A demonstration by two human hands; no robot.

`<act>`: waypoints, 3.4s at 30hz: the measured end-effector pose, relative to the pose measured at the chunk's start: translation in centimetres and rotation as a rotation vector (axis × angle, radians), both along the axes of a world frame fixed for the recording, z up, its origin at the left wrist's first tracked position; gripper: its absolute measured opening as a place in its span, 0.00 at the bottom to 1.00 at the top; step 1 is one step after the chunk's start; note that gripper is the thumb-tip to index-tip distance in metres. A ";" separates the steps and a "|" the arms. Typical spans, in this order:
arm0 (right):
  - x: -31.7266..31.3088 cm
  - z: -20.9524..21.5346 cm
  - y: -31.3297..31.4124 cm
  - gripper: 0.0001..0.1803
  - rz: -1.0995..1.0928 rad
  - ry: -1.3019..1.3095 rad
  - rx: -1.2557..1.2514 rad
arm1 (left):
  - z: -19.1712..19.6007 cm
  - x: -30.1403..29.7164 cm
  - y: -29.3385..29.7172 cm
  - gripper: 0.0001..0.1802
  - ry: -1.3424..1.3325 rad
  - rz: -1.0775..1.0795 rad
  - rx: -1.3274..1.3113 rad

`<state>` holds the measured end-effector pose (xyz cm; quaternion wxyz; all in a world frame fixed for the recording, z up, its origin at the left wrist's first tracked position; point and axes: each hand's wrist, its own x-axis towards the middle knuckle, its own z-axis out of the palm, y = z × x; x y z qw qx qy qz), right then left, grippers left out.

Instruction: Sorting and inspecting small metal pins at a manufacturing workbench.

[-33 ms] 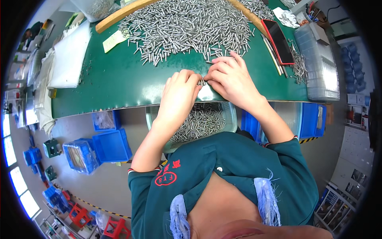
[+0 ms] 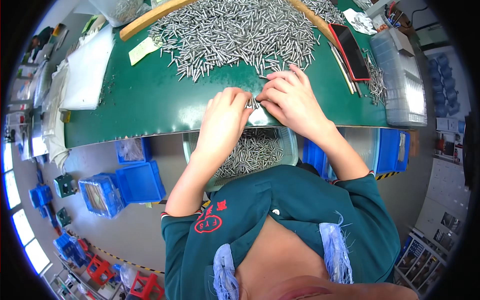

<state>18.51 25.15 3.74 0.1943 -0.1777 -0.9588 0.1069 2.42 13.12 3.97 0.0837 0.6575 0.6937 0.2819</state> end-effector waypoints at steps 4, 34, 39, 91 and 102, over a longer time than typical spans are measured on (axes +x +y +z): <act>0.1 -0.4 -0.6 0.12 0.001 0.022 -0.091 | 0.1 -0.3 -1.2 0.13 0.015 0.088 0.000; 0.0 0.2 -1.0 0.21 -0.005 0.058 -0.036 | -0.3 0.4 -1.4 0.07 0.122 0.188 -0.006; -1.0 0.1 -1.7 0.19 0.015 0.063 -0.106 | -0.1 0.5 -2.0 0.08 0.044 0.162 -0.050; 1.5 1.7 -3.7 0.24 0.038 0.140 -1.268 | -0.5 1.9 -4.1 0.13 -1.322 0.099 -0.390; 0.8 0.9 -3.5 0.12 0.074 0.305 -1.282 | 1.1 1.4 -2.9 0.13 -0.910 0.070 -0.398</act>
